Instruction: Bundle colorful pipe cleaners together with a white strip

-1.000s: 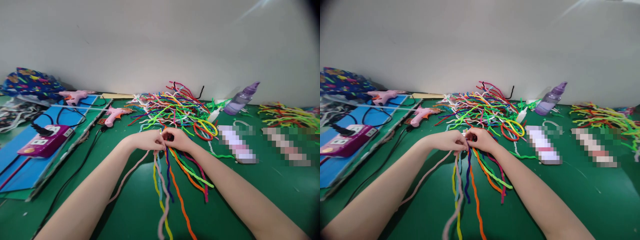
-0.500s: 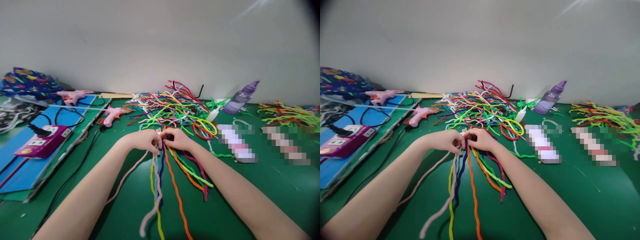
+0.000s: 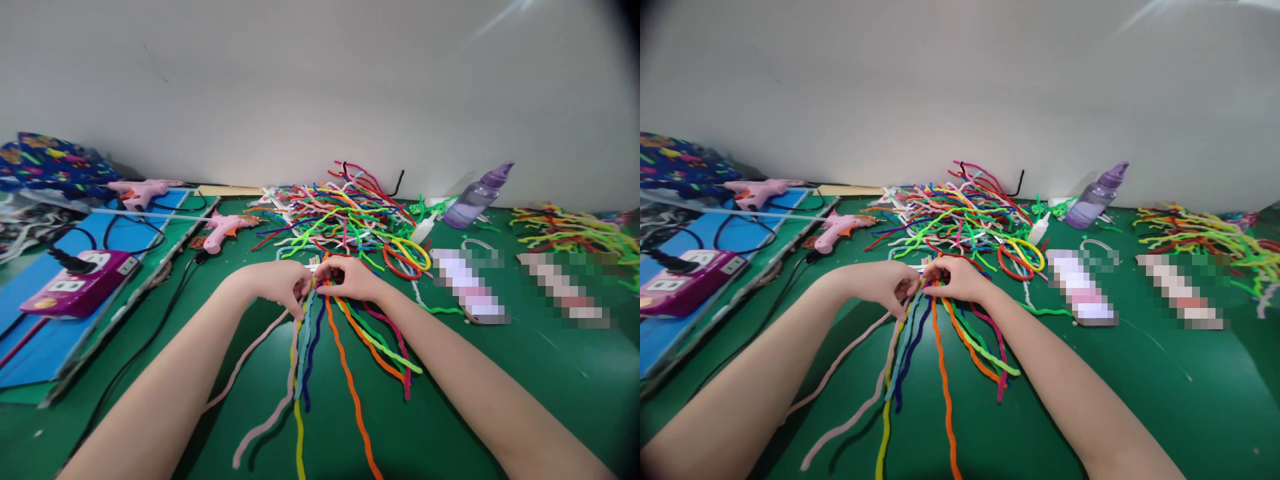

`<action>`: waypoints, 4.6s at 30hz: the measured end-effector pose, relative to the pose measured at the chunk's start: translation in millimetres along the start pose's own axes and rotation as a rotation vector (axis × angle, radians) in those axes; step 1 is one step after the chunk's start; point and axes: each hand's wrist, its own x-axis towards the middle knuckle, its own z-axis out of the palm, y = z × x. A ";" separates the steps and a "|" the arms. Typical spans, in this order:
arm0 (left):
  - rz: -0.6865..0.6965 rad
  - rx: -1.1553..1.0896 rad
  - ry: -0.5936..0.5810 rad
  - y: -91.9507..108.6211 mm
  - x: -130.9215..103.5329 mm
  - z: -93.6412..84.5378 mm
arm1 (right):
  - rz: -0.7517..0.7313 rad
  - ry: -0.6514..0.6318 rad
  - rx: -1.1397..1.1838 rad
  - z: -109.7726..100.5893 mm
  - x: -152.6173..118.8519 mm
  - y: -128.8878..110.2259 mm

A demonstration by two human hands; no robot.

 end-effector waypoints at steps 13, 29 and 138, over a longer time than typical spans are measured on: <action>-0.074 -0.045 0.080 5.0 -1.5 -0.6 | 0.002 -0.015 -0.032 -1.2 0.1 0.8; -0.006 0.069 0.325 -4.4 15.5 10.8 | 0.003 -0.044 -0.071 -6.1 1.2 1.3; -0.012 0.087 0.298 -8.2 17.6 12.5 | 0.029 0.054 -0.013 7.0 2.8 2.2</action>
